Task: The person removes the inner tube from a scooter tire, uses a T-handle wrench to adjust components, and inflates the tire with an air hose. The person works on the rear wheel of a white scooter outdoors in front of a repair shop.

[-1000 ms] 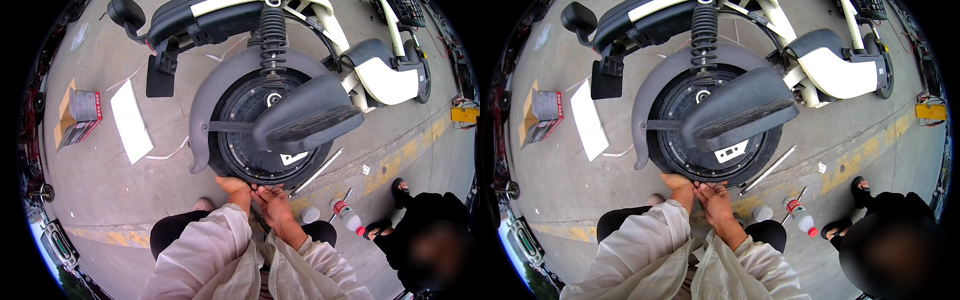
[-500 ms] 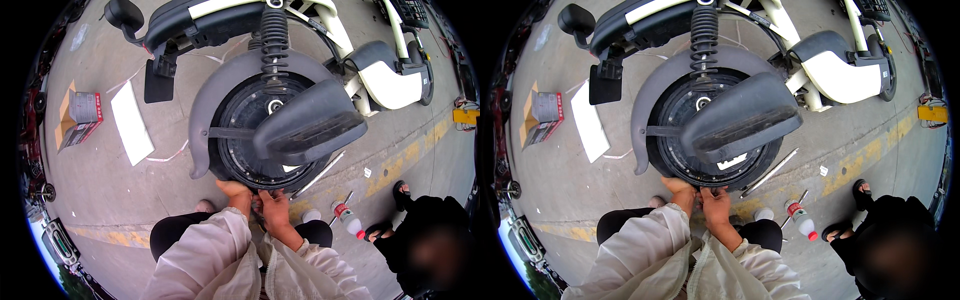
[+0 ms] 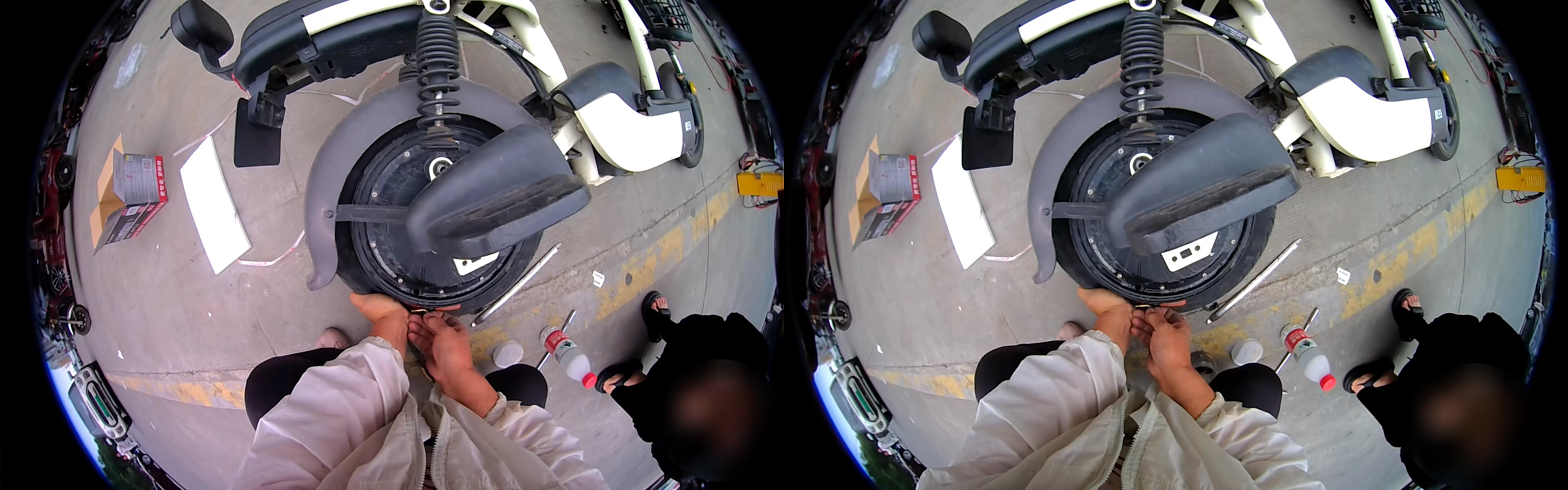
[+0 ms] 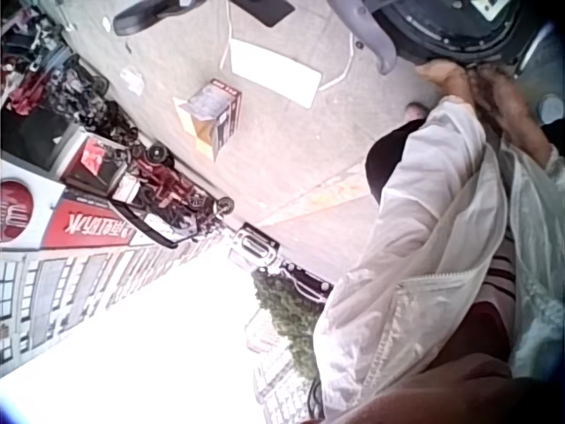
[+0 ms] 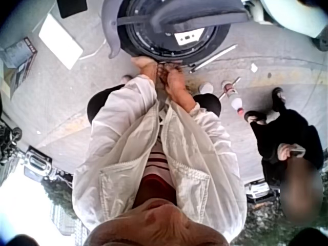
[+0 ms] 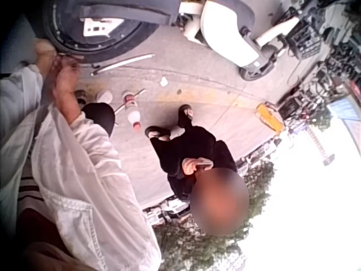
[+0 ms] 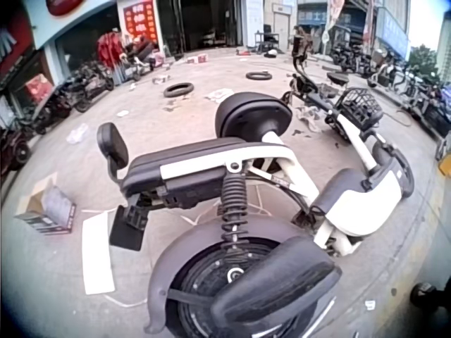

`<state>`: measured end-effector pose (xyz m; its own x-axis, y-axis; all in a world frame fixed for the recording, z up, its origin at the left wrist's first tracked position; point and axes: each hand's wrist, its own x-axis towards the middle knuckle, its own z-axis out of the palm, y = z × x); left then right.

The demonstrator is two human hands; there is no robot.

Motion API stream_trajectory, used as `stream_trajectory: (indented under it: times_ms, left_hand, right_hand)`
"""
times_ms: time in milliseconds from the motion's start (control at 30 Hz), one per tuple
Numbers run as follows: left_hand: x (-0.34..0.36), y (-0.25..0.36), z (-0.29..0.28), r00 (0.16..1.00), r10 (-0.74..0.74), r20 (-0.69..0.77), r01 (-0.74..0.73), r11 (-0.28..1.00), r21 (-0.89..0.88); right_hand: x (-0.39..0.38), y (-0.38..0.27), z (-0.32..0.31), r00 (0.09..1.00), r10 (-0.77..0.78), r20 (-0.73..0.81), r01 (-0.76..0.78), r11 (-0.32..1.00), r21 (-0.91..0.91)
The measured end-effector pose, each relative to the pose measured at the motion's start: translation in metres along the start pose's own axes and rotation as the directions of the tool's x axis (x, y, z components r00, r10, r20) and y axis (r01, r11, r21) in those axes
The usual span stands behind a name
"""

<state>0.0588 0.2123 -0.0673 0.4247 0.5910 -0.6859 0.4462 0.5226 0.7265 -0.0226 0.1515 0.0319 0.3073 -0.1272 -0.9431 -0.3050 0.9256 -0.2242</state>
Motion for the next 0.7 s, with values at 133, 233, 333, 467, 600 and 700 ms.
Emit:
stream_trajectory:
  times_ms: [133,233,333,467,600,700]
  left_hand:
    - [0.009,-0.002,-0.005,0.999,-0.041,0.012,0.041,0.998,-0.042]
    - [0.01,-0.003,-0.004,0.998,-0.068,0.003,0.068,0.997,-0.042]
    - [0.002,0.002,0.0,0.999,-0.05,-0.009,0.05,0.998,0.032]
    - [0.01,0.003,0.001,0.991,-0.098,0.089,0.108,0.988,-0.111]
    - [0.041,-0.01,-0.012,0.994,-0.015,0.11,0.017,1.0,-0.023]
    - [0.036,-0.006,-0.012,0.99,-0.049,0.135,0.048,0.999,0.013]
  right_hand:
    - [-0.006,-0.01,0.005,0.999,0.033,-0.035,-0.033,0.999,-0.004]
    - [0.0,-0.006,0.002,0.994,0.029,-0.109,-0.036,0.998,-0.059]
    - [0.008,-0.001,0.002,0.996,-0.024,-0.091,0.021,0.999,-0.034]
    - [0.014,0.003,0.006,0.995,0.023,-0.098,-0.031,0.996,-0.08]
    - [0.007,0.007,0.021,0.995,0.025,-0.098,-0.036,0.993,-0.109]
    - [0.007,0.008,0.027,0.997,0.023,-0.073,-0.03,0.995,-0.093]
